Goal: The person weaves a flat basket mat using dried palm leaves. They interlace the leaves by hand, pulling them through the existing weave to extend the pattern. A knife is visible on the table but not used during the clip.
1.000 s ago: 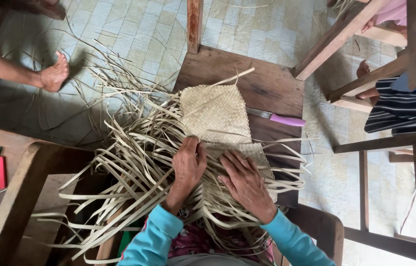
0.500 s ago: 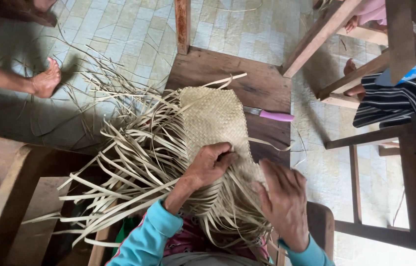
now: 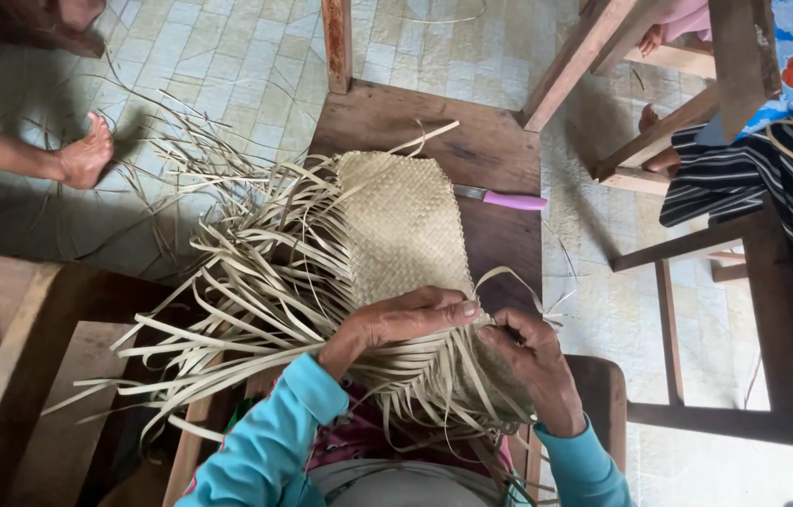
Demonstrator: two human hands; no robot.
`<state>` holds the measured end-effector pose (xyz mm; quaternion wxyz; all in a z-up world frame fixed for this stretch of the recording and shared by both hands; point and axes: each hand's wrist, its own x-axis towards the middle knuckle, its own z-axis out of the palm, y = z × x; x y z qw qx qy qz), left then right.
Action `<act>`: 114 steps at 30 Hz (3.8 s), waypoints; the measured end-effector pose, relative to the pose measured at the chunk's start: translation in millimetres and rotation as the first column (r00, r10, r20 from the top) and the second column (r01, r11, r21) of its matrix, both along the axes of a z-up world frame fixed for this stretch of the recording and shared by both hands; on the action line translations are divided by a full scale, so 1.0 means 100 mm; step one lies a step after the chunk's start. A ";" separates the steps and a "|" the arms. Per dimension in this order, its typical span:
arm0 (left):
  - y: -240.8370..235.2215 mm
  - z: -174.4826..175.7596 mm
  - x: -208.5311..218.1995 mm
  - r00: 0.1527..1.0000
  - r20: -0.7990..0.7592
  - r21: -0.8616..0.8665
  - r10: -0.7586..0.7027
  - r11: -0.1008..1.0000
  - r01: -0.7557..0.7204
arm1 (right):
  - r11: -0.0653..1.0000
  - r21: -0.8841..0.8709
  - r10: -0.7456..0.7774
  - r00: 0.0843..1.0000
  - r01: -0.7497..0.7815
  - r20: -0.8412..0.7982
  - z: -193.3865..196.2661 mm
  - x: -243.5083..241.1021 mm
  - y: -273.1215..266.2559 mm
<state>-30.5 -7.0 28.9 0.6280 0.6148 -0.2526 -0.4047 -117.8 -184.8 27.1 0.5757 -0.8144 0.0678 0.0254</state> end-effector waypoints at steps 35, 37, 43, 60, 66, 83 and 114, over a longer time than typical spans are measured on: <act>1.23 0.52 -0.39 0.782 0.312 0.878 -0.540 0.478 -0.020 | 0.956 0.207 -0.195 0.977 0.209 -0.089 -0.08 -0.43 -0.05; 1.42 0.28 -0.41 0.723 0.441 0.830 -0.532 0.547 -0.104 | 0.960 0.208 -0.171 0.980 0.189 -0.100 -0.16 -0.44 -0.09; 1.39 0.46 -0.71 0.587 0.724 0.572 -0.362 0.791 -0.217 | 0.963 0.206 -0.156 0.983 0.174 -0.101 -0.22 -0.41 -0.10; 2.14 0.74 -1.15 0.331 0.563 0.605 -0.757 0.105 -0.790 | 0.884 0.290 -0.309 0.924 0.367 -0.227 -0.33 -0.45 -0.20; 3.23 0.15 -0.89 0.745 0.586 0.737 -0.320 -0.173 -0.654 | 0.987 0.159 -0.005 0.998 0.015 -0.062 -0.30 -0.40 -0.19; 0.01 -0.24 -1.38 0.133 0.986 0.019 0.097 0.735 -0.677 | 0.754 -0.616 0.159 0.846 0.229 0.509 -0.22 -0.50 0.04; 0.16 -0.50 -1.12 0.668 0.727 0.215 0.158 0.872 -0.440 | 0.514 -0.858 0.308 0.937 -0.018 0.165 -0.55 -0.58 -0.11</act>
